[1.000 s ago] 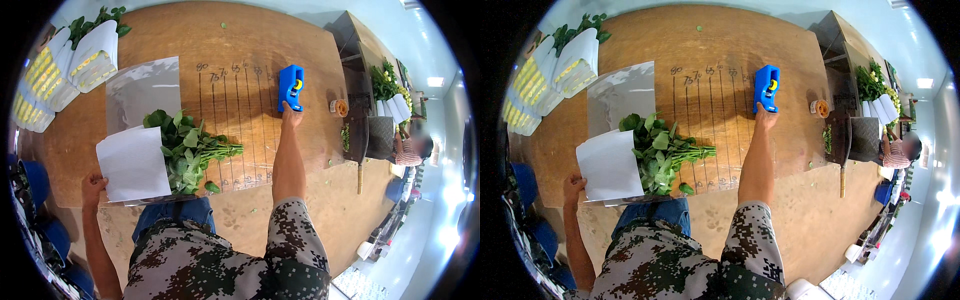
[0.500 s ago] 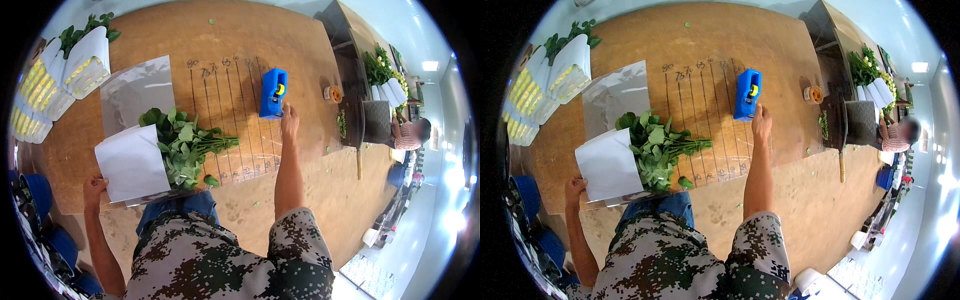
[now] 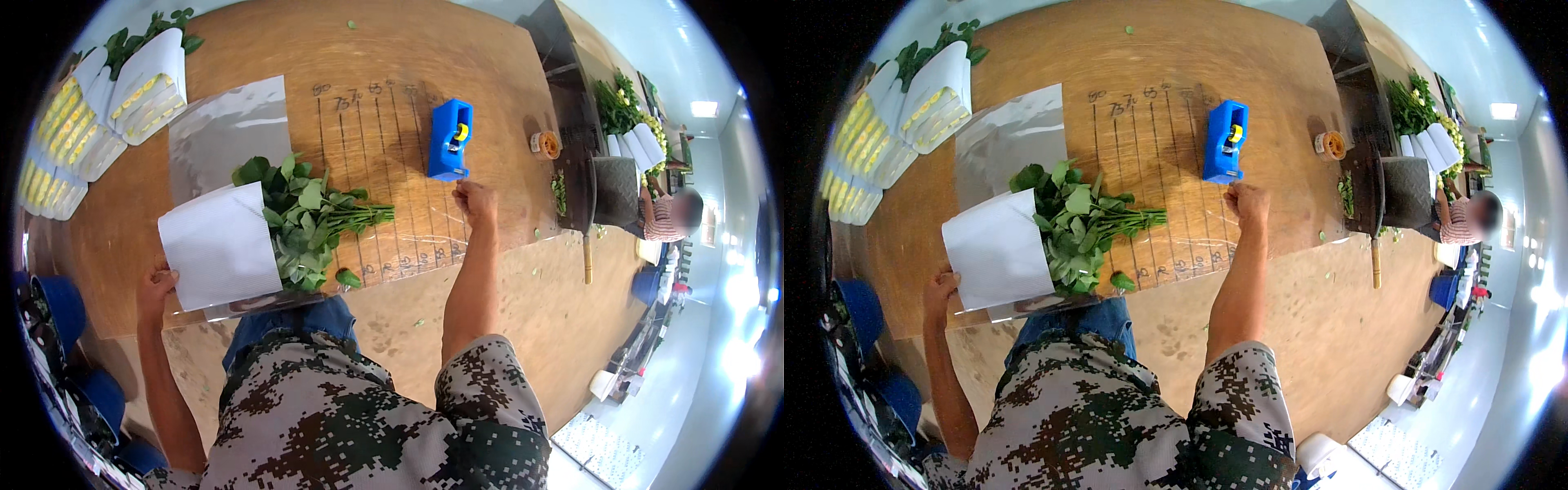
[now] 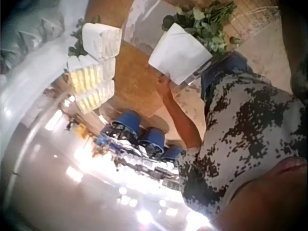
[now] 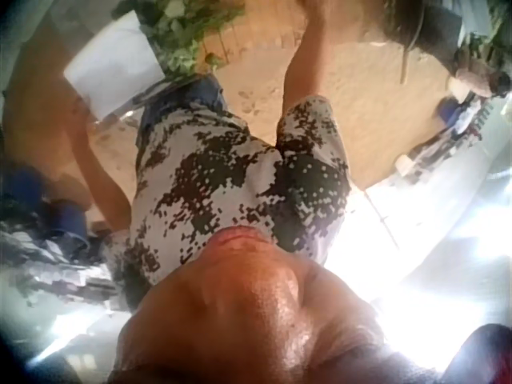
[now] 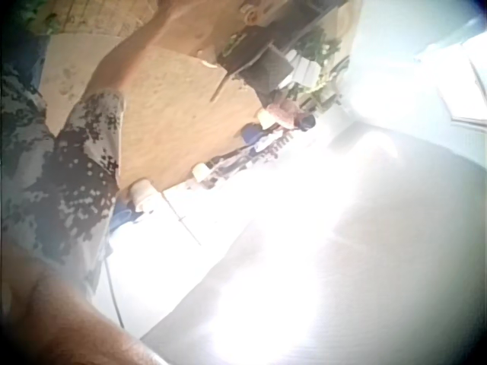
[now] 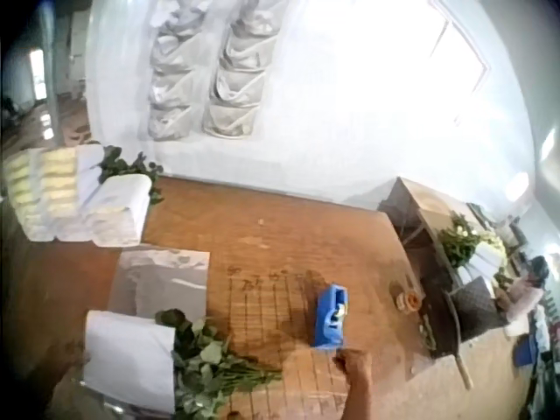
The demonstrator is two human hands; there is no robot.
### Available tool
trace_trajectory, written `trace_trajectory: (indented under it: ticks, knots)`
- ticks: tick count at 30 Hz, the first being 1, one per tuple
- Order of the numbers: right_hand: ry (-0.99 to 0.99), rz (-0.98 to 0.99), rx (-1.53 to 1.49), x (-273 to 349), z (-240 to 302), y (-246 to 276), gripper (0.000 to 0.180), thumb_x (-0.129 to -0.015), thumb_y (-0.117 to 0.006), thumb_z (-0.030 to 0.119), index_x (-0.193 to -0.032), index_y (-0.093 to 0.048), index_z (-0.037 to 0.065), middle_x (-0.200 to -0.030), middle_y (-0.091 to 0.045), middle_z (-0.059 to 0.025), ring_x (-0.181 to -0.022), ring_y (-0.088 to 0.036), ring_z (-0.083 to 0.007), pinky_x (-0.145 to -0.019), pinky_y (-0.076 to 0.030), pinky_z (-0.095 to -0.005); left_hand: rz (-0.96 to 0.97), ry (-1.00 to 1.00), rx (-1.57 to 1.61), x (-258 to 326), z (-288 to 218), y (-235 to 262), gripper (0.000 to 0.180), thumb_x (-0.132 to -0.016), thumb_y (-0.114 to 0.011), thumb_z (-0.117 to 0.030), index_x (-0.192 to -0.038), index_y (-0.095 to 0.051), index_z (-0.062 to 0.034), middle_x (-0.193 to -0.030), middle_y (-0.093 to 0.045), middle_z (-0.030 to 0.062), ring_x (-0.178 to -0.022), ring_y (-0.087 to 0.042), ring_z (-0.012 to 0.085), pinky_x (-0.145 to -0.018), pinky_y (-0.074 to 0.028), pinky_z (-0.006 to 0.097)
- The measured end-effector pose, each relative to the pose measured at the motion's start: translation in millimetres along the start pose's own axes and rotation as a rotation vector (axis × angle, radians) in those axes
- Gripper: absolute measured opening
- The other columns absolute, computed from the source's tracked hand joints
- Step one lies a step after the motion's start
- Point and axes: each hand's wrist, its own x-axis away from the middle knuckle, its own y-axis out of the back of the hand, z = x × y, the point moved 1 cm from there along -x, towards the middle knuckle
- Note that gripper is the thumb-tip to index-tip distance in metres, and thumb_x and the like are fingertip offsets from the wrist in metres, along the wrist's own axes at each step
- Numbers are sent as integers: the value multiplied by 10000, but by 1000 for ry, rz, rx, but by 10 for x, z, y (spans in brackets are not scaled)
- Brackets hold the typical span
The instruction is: The person wraps trays of yellow roses with white paper and clear plastic film, then bundles green leafy stems with the same materials. The person stacks wrapped trays into a blue bucket and places wrapped bundles on a wooden table.
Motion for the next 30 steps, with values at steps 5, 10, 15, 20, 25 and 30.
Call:
trace_trajectory:
  ticks: [5,10,15,20,25,30]
  knots:
    - [870,-110,1697,-606,-629,110,174,-812,-692,240,-812,-718,67,-794,-700,-107,-684,-677,-265,-569,-560,-383,-118,4,-45,-120,275,88,384,-799,-744,-213,-1110,-606,-36,-904,-617,29,-830,-587,125,-719,-489,282]
    - [126,224,694,-428,-937,161,187,-854,-609,163,-857,-703,2,-732,-660,-90,-571,-618,-182,-506,-491,-304,-66,-95,-20,-154,215,46,370,-790,-764,-192,-1074,-647,14,-874,-668,79,-776,-636,151,-667,-523,287]
    - [487,636,971,1353,61,-1111,175,-902,-602,159,-935,-653,-5,-701,-628,-124,-590,-596,-179,-548,-467,-323,-96,-19,21,-10,-37,-55,353,-788,-756,-194,-1068,-659,-2,-872,-671,90,-779,-630,153,-682,-508,283]
    - [991,1092,1094,2449,446,-2090,131,-895,-530,124,-898,-604,16,-861,-624,-177,-817,-608,-373,-724,-478,-449,-69,-25,15,-99,47,-93,374,-771,-759,-213,-1065,-662,-4,-857,-672,91,-789,-627,146,-702,-493,273]
    - [1142,1177,1570,2509,380,-2680,149,-902,-516,131,-910,-609,15,-885,-634,-164,-833,-635,-373,-715,-513,-460,-131,-25,-20,-40,-80,-102,402,-724,-771,-269,-1055,-683,-58,-828,-682,110,-770,-647,196,-688,-489,314]
    - [1205,1224,1790,2598,307,-2981,172,-899,-552,152,-869,-629,1,-877,-648,-185,-816,-653,-376,-696,-529,-466,-161,-117,7,-14,-26,-85,367,-709,-764,-266,-1018,-696,-79,-814,-679,118,-755,-646,218,-690,-487,334]
